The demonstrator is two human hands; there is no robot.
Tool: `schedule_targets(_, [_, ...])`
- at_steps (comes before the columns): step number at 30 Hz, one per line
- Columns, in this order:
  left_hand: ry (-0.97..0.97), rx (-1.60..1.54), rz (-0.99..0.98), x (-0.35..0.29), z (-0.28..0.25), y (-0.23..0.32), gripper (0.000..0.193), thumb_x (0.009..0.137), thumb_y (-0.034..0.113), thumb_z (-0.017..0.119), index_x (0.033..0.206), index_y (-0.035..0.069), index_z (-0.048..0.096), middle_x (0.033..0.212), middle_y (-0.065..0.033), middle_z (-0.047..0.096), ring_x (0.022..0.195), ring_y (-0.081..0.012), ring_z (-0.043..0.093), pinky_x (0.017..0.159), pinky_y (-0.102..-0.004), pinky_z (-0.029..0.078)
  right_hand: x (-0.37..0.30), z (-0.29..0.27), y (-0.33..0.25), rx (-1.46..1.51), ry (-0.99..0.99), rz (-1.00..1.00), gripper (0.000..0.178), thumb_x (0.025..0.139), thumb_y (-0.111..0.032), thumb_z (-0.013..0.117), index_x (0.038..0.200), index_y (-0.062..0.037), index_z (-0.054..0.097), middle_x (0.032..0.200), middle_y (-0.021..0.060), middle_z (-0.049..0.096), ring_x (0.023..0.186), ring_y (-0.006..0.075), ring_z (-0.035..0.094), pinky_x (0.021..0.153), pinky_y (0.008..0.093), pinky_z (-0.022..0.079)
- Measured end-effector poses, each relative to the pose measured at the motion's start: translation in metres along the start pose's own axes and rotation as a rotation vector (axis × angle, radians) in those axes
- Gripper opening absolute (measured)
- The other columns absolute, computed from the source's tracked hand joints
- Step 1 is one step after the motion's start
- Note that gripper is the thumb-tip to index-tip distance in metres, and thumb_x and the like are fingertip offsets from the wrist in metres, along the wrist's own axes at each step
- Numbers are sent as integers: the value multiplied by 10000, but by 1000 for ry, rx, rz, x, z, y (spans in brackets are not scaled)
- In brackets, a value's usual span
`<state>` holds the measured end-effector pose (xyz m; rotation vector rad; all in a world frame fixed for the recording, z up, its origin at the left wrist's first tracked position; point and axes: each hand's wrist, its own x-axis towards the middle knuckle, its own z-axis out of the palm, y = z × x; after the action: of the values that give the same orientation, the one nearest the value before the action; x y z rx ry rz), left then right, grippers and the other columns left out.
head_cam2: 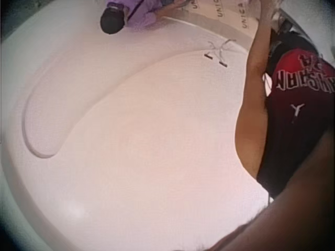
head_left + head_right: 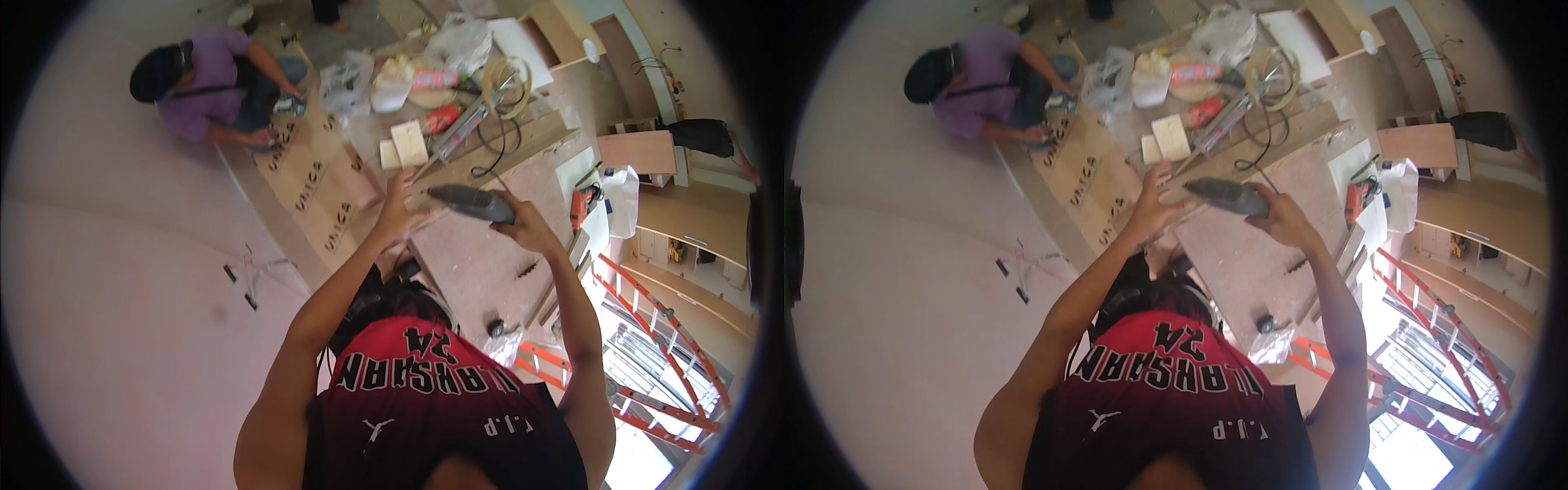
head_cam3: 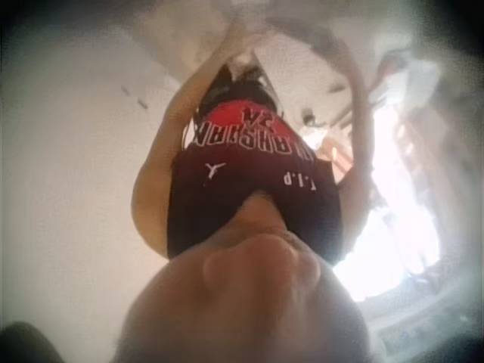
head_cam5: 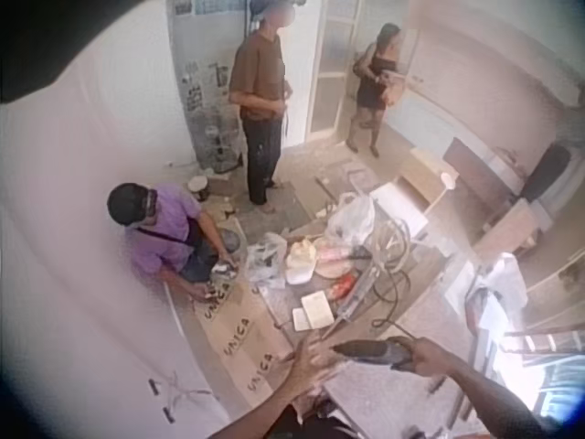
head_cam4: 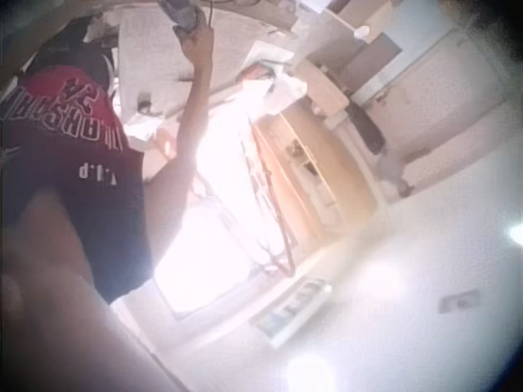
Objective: The person measures a wooden board with a tape measure and marks it. Then they use a power drill to drive screws into the board. The person repeats the measuring and drilling steps multiple times while working at a cluttered workbench.
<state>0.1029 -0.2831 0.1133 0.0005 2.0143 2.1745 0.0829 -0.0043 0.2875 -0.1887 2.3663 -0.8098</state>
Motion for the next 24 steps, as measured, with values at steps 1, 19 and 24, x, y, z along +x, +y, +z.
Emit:
schedule_targets(1, [17,-424,-267,2,-3,-14,633,928,268,780,1430,53,460,1398,-182,527,1416,-354,470,1161,-520,438,3,5,-3,25,12,13,677,840,-41,788,1470,-57,538,976,195,721,829,293,699,822,414,535])
schedule_targets(19, [666,-1761,-903,31,112,-62,232,1036,257,612,1017,30,566,1002,-132,634,981,-307,681,972,-453,592,35,43,10,-233,-36,-85,809,770,0,682,1545,-118,482,1032,274,725,939,474,705,803,539,553])
schedule_targets(24, [708,-1779,-902,28,113,-70,212,1015,242,619,1006,38,564,980,-132,641,979,-306,684,967,-452,591,44,45,13,-261,-90,-75,816,767,4,684,1548,-119,481,1013,272,724,931,473,706,798,535,557])
